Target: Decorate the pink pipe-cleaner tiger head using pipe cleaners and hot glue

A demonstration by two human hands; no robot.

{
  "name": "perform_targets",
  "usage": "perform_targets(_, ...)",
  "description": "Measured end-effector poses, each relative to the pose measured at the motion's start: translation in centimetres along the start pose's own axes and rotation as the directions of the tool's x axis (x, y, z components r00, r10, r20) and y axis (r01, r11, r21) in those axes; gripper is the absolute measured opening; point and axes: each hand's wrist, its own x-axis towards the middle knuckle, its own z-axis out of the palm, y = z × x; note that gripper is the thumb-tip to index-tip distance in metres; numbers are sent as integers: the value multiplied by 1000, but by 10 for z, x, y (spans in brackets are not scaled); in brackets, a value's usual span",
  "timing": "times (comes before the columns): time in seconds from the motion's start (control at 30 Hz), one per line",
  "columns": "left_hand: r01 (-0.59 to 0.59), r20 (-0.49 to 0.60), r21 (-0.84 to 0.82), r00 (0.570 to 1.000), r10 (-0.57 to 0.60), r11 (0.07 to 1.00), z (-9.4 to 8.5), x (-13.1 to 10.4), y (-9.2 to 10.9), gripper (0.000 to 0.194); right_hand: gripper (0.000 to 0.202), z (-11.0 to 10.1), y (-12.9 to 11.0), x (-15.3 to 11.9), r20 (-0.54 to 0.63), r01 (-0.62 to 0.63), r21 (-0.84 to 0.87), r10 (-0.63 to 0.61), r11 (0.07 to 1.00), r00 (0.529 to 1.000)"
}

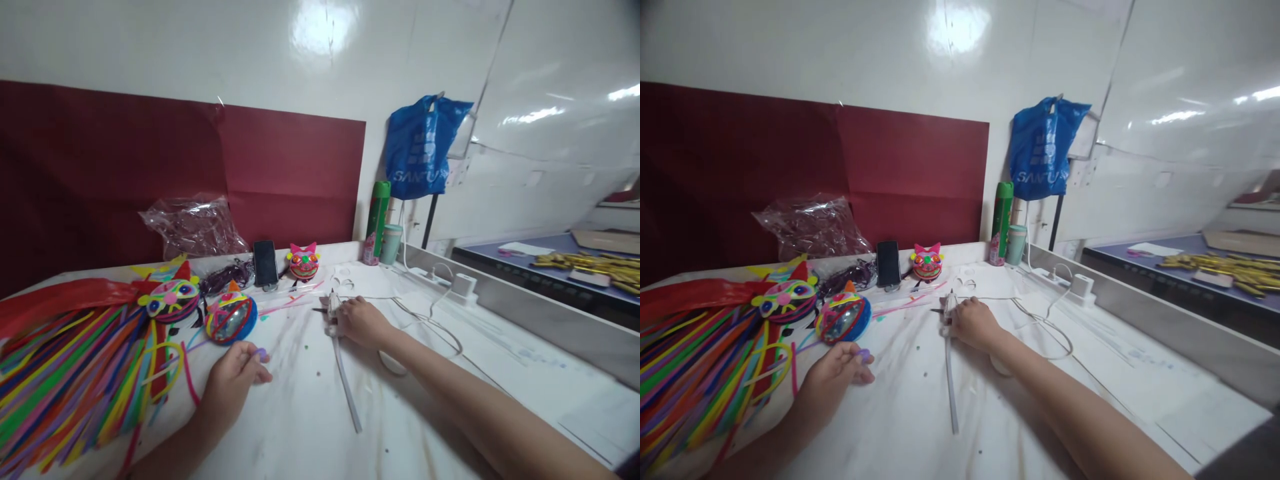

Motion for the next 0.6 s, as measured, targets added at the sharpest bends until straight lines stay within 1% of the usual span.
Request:
perform_targets(0.13,-21,5,42,1000,20,999,-2,0,-6,19,27,17,7,-5,-12,4,-48,-5,999,1000)
perform_targets(0.27,-55,-19,74,998,57,996,-3,2,-12,15,29,25,8,-5,-24,9,-74,-10,997,1000)
perform_targets(0.37,-69,-44,69,996,72,995,-3,4,-13,15,26,26,9,-7,-43,26,-73,-29,997,999)
perform_targets(0.53,-83,-58,77,994,87,994,-3,5,-14,12,20,23,7,-12,-182,75,3,-73,997,981)
perform_targets(0.6,-84,-68,84,994,90,993,-3,5,-14,11,18,20,7,-12,-196,63,21,-57,998,979)
